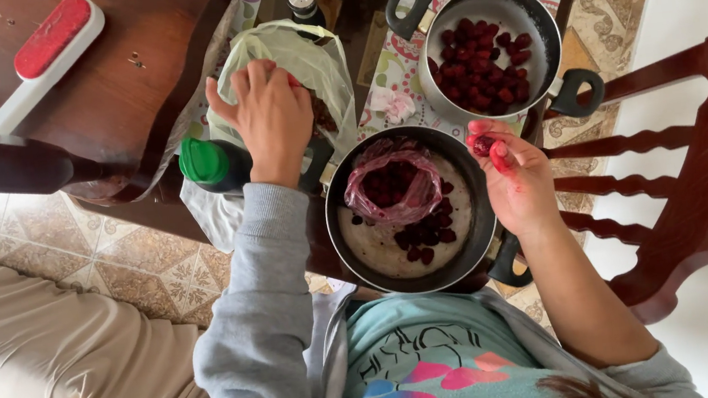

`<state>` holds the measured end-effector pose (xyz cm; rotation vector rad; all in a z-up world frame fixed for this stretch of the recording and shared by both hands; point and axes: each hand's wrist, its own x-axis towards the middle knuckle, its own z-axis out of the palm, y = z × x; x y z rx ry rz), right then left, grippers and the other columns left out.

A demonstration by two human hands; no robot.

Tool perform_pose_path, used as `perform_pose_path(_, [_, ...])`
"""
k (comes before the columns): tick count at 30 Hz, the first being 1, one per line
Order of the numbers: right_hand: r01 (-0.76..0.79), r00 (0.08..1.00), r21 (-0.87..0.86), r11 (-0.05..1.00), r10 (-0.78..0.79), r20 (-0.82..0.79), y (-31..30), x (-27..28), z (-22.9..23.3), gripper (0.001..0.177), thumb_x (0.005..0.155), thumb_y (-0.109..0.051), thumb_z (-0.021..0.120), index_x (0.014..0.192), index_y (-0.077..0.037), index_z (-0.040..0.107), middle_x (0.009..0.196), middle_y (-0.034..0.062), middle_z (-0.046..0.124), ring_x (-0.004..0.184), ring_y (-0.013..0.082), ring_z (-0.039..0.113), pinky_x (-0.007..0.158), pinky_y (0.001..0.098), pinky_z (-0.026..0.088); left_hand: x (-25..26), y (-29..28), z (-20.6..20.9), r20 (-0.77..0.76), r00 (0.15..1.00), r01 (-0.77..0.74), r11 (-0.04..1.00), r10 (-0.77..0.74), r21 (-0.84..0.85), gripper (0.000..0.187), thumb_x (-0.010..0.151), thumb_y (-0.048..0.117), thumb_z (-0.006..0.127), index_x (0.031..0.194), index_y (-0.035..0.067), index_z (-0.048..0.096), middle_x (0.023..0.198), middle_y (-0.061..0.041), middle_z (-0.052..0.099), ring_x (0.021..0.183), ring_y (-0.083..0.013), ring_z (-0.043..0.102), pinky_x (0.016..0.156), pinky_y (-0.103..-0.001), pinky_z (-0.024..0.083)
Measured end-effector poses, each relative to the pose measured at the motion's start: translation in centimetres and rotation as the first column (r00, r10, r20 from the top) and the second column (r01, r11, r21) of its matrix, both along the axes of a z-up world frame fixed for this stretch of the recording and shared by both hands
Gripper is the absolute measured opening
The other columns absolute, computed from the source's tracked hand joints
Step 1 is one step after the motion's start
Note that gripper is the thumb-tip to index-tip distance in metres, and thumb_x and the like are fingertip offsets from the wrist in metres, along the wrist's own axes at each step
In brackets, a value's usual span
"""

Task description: The person is sorting dried hibiscus flowers or similar small fruits from a plastic bag into a pot.

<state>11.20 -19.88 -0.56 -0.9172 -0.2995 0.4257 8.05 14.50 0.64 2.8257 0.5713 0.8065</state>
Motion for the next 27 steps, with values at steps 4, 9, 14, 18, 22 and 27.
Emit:
perform_pose_path(4, [0.038,0.999,-0.052,0.998,-0.038,0.008,-0.8,2.6,-0.7,0.023,0.097,-0.016,0.076,0.119,-0.008,0.075,0.138,0.0096,0.062,0.125,0.0205,0.061,0.114,0.0358,0.046,0.8,1.2,-2.3,-0.051,0.998,-0.049,0.999,0.049,-0.014,0.013,0.088,0.018,0.076,0.094,0.007,0.075,0.117,-0.005,0.062,0.121,-0.0291,0.050,0.116,-0.064,0.005])
perform_pose_path(9, [0.140,0.990,-0.279,0.950,-0.137,0.029,-2.5,6.2,-0.4,0.024,0.095,-0.005,0.078,0.118,-0.006,0.074,0.135,0.0118,0.063,0.125,0.0213,0.062,0.117,0.0364,0.047,1.7,2.1,-4.7,-0.070,0.991,-0.108,0.992,0.113,0.068,0.034,0.084,0.004,0.068,0.114,0.016,0.077,0.152,-0.005,0.053,0.138,-0.0234,0.044,0.119,-0.062,0.004])
perform_pose_path(14, [0.195,0.972,-0.402,0.895,-0.120,0.204,-3.1,10.6,-1.2,0.024,0.097,-0.006,0.077,0.121,-0.005,0.073,0.141,0.0087,0.058,0.128,0.0201,0.060,0.116,0.0364,0.047,1.4,0.9,-3.3,-0.236,0.966,-0.117,0.992,0.103,-0.044,0.030,0.088,0.008,0.068,0.117,0.017,0.072,0.158,-0.006,0.045,0.147,-0.0255,0.038,0.120,-0.062,0.008])
perform_pose_path(18, [0.377,0.877,-0.725,0.576,0.029,0.479,-2.4,14.4,-4.6,0.037,0.097,-0.015,0.081,0.131,-0.005,0.069,0.147,0.0116,0.052,0.131,0.0251,0.053,0.111,0.0388,0.044,0.7,0.0,-3.0,-0.130,0.989,-0.059,0.989,0.076,0.135,0.065,0.076,0.001,0.068,0.139,0.014,0.067,0.162,-0.016,0.036,0.144,-0.0308,0.038,0.109,-0.059,0.021])
perform_pose_path(22, [0.477,0.830,-0.782,0.402,0.086,0.551,-2.8,13.2,-3.2,0.048,0.094,-0.019,0.083,0.138,-0.007,0.065,0.149,0.0144,0.047,0.134,0.0276,0.049,0.108,0.0421,0.042,-1.2,-1.3,-1.1,-0.069,0.998,-0.011,0.999,0.013,0.033,0.050,0.077,0.006,0.071,0.127,0.011,0.069,0.160,-0.016,0.038,0.143,-0.0330,0.039,0.107,-0.057,0.029])
perform_pose_path(27, [0.312,0.950,-0.744,0.591,-0.180,0.255,-5.4,8.5,-2.9,0.043,0.096,-0.023,0.074,0.136,-0.013,0.063,0.151,0.0134,0.047,0.131,0.0228,0.056,0.109,0.0371,0.048,-2.9,-2.9,0.6,0.010,0.999,0.045,0.980,-0.044,-0.195,0.016,0.084,0.014,0.071,0.100,0.011,0.072,0.146,-0.010,0.053,0.137,-0.0312,0.046,0.106,-0.051,0.034])
